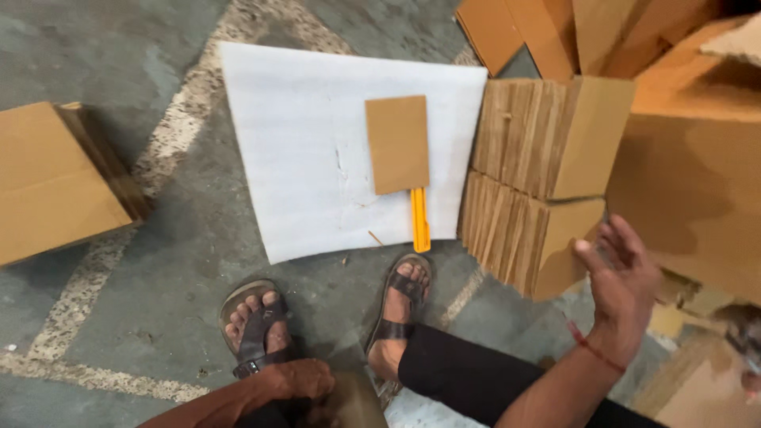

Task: The person sits on the floor and uses a yellow utility knife to cut small rectangular pieces of cardboard on a white protective sheet. They repeatedly pick up folded cardboard pieces, align them, score the creases, and cut them into smaller sections, stacking the finished pieces to the side.

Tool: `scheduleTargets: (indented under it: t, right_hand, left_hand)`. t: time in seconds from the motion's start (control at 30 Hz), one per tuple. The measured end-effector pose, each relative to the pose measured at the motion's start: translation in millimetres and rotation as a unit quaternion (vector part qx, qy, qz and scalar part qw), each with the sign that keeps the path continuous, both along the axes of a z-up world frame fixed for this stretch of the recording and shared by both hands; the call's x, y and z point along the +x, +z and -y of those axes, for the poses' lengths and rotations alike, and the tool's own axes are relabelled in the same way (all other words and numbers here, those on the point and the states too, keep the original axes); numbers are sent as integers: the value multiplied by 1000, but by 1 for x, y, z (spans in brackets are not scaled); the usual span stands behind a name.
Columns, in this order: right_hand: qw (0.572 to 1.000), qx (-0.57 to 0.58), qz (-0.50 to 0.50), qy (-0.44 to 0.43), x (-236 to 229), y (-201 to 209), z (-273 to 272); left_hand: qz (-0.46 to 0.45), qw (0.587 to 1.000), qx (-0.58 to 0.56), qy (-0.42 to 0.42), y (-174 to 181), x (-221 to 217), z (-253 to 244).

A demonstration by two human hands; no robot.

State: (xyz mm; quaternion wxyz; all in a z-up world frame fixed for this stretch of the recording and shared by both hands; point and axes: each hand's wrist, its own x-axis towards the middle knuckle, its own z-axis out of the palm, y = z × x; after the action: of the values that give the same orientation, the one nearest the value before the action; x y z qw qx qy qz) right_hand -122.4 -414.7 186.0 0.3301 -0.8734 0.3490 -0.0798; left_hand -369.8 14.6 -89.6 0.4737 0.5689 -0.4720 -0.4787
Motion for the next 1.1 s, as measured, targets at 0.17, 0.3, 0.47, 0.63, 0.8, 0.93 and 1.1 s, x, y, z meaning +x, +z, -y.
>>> scheduleTargets:
  t: [0.17,0.3,0.47,0.63,0.8,0.93,1.1]
  right_hand:
    - [984,-45,153,77,27,-10,-95]
    - [963,143,78,215,59,-73,-217]
    - [883,310,7,353,69,-124,-360]
    - [859,346,-57,374,81,-159,-434]
    - [862,343,-38,370,93,-187,-477]
    - [875,302,-16,379,96,-190,-499]
    - [877,301,10,375,95,-188,-510]
  left_hand:
    - [54,997,-9,48,-12,-12,-6]
    - [108,988,62,93,-17,-15,-3]
    - [77,969,87,218,31,26,-16]
    - [46,929,184,317,99,152,-103]
    - [326,544,257,729,133,225,-219]
    - [237,400,317,827,122,263,-295]
    - [163,465,347,798,100,272,-312]
